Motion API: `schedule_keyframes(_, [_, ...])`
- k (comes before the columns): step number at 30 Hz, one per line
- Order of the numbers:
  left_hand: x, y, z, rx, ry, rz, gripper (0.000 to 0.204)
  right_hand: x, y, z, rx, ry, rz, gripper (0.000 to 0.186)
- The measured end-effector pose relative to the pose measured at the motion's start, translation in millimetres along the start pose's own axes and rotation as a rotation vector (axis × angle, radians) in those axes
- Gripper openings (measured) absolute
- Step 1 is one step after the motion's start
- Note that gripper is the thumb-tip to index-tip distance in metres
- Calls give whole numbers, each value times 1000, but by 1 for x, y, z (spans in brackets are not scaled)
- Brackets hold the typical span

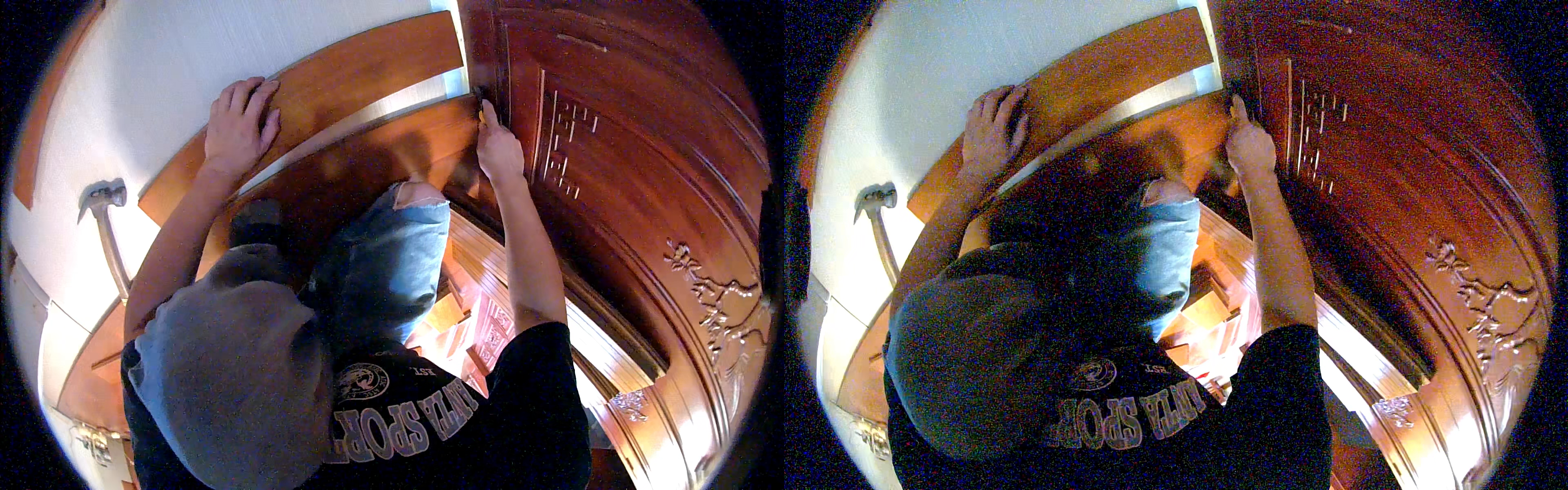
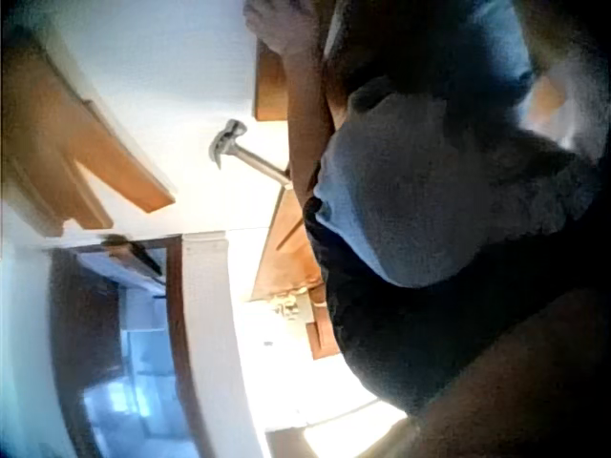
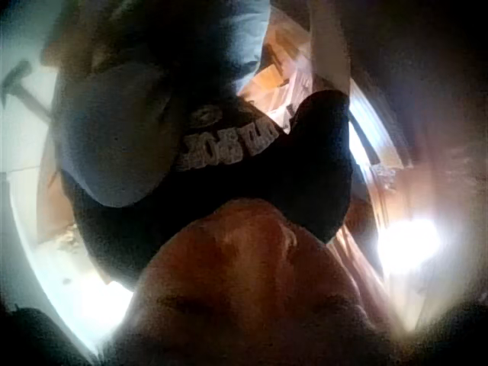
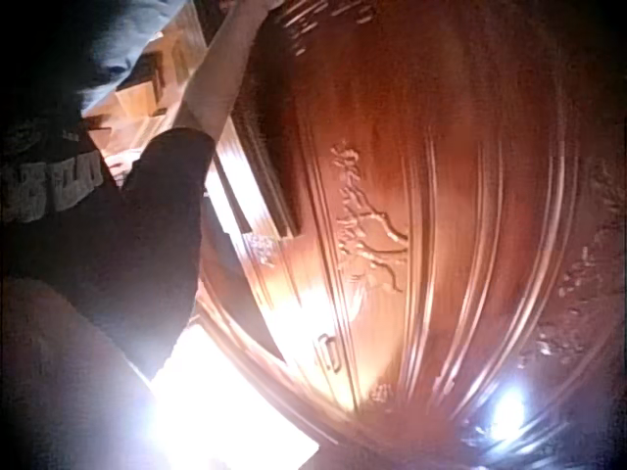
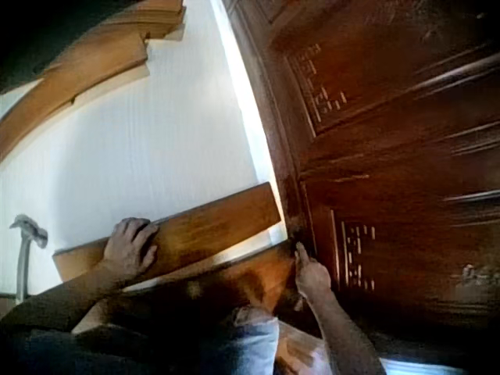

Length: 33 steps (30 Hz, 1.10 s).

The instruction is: The person installs wooden planks on a floor, using a hammer to tap them into place and a nail gun to secure them. They also use a utility knife to trim the planks and a pencil to mark measurements.

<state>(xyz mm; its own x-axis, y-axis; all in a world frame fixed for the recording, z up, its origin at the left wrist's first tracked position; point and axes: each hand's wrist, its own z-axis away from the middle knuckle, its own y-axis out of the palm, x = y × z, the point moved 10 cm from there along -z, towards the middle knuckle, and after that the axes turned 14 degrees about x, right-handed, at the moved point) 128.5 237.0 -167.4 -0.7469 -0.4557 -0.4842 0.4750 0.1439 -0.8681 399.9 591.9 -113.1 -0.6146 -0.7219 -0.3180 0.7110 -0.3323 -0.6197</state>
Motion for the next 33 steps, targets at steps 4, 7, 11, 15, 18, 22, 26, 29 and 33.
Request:
schedule_keyframes(4, [2, 2, 1, 36, -15, 25, 47, 7, -2, -3, 35, 43, 51, 51])
schedule_keyframes(7, [5, 7, 2, 52, -27, 40, 46, 4, 0, -5, 17, 59, 63, 50])
schedule_keyframes(11, [-2, -1, -3, 5, 8, -4, 44, 3, -7, 2, 19, 29, 84, 48])
schedule_keyframes(15, [-2, -2, 1, 4, -2, -16, 44, 4, -6, 1, -10, 6, 125, 47])
schedule_keyframes(18, [-1, -1, 1, 3, -7, -26, 44, 5, -7, 1, -24, 19, 142, 46])
schedule_keyframes(22, [-2, -2, -1, 7, 4, -4, 44, 5, -12, -2, 23, 43, 170, 44])
schedule_keyframes(26, [-2, -2, -1, 17, -10, -15, 45, 8, -19, -2, 92, 48, 191, 44])
schedule_keyframes(29, [1, 4, 0, 24, -28, -35, 46, 15, -24, 0, 124, 62, 199, 44])
schedule_keyframes(33, [-1, 2, -1, 35, -16, -15, 47, 9, -21, -1, 97, 74, 210, 45])
